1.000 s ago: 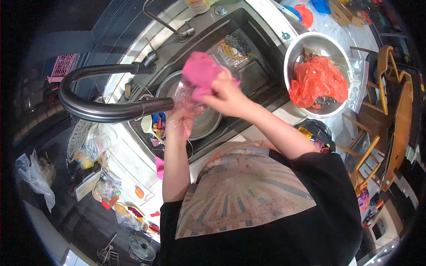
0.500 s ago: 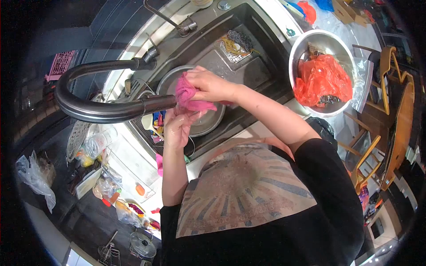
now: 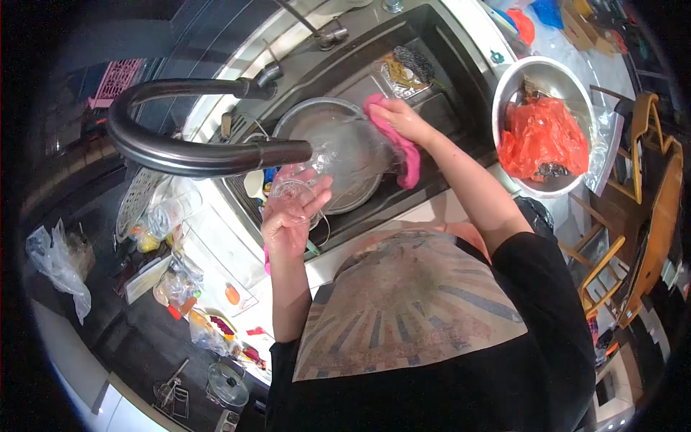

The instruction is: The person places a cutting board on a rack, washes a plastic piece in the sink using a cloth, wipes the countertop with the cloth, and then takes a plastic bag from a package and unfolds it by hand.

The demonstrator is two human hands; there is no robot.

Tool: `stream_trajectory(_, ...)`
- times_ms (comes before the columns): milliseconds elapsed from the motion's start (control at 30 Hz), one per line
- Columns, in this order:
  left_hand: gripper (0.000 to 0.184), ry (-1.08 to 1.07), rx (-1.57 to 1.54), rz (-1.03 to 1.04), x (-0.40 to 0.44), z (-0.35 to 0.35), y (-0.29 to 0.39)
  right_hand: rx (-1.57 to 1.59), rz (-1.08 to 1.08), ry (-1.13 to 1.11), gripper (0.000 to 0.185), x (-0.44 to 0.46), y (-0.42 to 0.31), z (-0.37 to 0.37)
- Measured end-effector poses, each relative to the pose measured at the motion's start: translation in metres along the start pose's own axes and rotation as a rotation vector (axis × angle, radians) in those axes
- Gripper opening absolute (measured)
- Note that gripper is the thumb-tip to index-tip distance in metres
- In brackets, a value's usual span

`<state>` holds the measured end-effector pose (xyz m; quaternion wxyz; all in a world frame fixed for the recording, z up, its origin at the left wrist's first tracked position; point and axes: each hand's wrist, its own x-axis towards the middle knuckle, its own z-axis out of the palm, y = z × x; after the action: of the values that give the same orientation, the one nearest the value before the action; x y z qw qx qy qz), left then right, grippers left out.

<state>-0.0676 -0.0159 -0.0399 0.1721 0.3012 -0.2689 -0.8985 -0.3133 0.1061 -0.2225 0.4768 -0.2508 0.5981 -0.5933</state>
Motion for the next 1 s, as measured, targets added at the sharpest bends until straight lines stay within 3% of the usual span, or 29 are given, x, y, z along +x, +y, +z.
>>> stream_trajectory(167, 0.084, 0.023, -0.017, 0.055, -0.003, -0.015, 0.016, 0.068, 0.084, 0.038, 0.034, -0.006, 0.004, 0.003)
stream_trajectory(300, 0.062, 0.076, 0.055, 0.138, 0.006, -0.028, 0.015, -0.108, 0.049, 0.083, 0.033, -0.009, -0.035, 0.035)
stream_trajectory(367, 0.055, 0.149, 0.234, 0.196, 0.011, -0.023, 0.014, -0.325, -0.124, 0.164, 0.033, -0.006, -0.041, 0.047)
stream_trajectory(433, 0.051, 0.185, 0.252, 0.210, 0.014, -0.016, 0.016, -0.337, -0.114, 0.121, 0.029, 0.003, -0.046, 0.052)
stream_trajectory(500, 0.049, 0.201, 0.256, 0.229, 0.014, -0.023, 0.019, -0.544, -0.576, 0.246, 0.024, 0.011, -0.057, 0.059)
stream_trajectory(667, 0.048, 0.236, 0.242, 0.171, 0.017, -0.027, 0.002, -0.824, -0.526, -0.005, 0.019, 0.005, -0.085, 0.090)
stream_trajectory(733, 0.053, 0.228, 0.249, 0.175, 0.022, -0.028, -0.010, -0.745, -0.732, -0.141, 0.024, -0.001, -0.094, 0.107)
stream_trajectory(900, 0.045, 0.185, 0.155, 0.266, 0.009, -0.029, -0.007, -0.712, -0.843, -0.171, 0.029, -0.004, -0.095, 0.109)
stream_trajectory(1000, 0.041, 0.314, 0.184, 0.349, -0.005, -0.034, -0.001, -0.622, -0.811, -0.179, 0.032, -0.004, -0.087, 0.095)
